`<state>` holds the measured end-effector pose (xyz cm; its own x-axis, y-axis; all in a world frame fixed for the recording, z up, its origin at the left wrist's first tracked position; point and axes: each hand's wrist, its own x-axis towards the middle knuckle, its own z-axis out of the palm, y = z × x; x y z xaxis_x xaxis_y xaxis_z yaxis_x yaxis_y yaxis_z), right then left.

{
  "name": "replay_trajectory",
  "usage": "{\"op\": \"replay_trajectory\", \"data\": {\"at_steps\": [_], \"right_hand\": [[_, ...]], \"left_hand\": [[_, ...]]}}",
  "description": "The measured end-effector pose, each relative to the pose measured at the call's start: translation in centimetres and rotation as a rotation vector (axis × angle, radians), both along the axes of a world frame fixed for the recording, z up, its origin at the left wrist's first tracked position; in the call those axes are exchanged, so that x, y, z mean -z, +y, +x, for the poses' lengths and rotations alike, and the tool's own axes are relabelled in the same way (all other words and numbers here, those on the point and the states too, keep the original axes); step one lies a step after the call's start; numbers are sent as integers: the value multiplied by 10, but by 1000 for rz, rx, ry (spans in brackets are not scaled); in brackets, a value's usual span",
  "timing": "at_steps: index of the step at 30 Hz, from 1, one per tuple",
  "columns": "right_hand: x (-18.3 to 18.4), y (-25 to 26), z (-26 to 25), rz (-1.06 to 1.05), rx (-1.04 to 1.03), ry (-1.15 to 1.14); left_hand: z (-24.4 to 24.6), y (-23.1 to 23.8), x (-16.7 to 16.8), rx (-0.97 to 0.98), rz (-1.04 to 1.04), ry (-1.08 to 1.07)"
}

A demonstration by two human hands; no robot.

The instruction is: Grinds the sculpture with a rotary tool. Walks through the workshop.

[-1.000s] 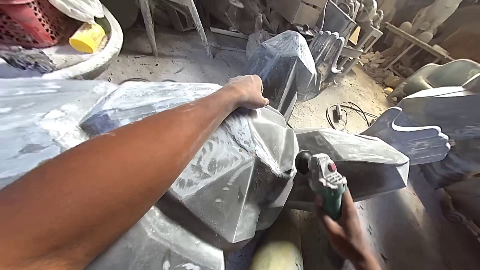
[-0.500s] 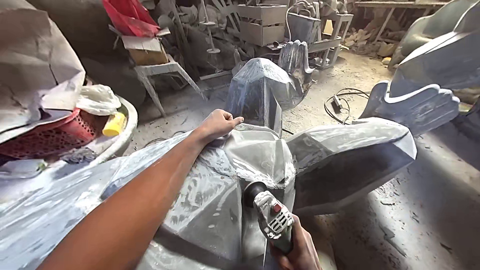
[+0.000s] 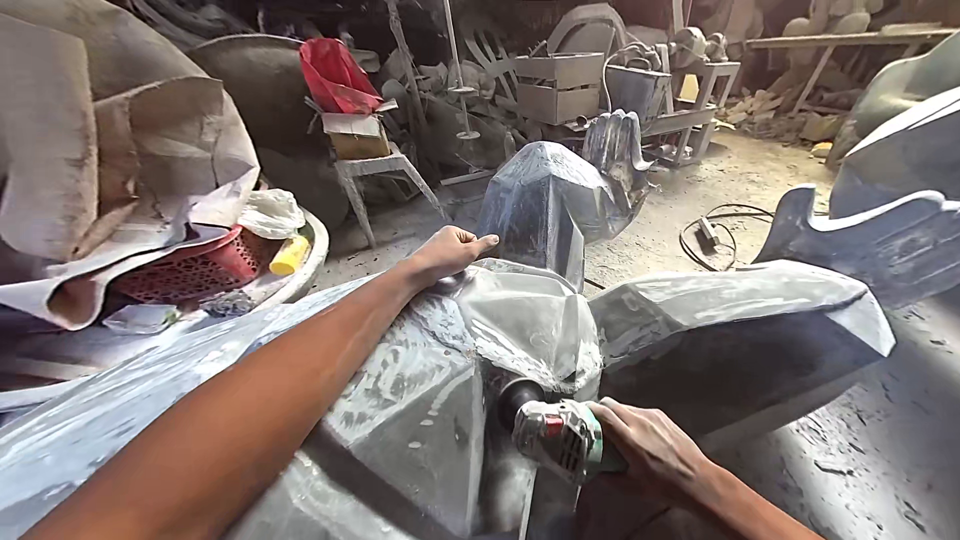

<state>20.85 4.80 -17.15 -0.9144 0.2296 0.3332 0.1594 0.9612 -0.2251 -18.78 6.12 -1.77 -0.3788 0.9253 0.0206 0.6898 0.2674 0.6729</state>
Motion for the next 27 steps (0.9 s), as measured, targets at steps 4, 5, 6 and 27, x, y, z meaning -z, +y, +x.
{"op": "replay_trajectory", "data": {"at_steps": [4,5,6,27], "right_hand": [[4,-6,2,62,-49,-63],[6,-8,3,69,-54,-84],[9,-9,5,77,-58,-96],[43,-26,12,-6,96,109]], "left_hand": [[-1,-2,-2,-9,19,-15],[-1,-3,-3,-12,11,-17],[-2,-3,-3,-11,7,-16],[0,-3,0,-37,49,-108]]}}
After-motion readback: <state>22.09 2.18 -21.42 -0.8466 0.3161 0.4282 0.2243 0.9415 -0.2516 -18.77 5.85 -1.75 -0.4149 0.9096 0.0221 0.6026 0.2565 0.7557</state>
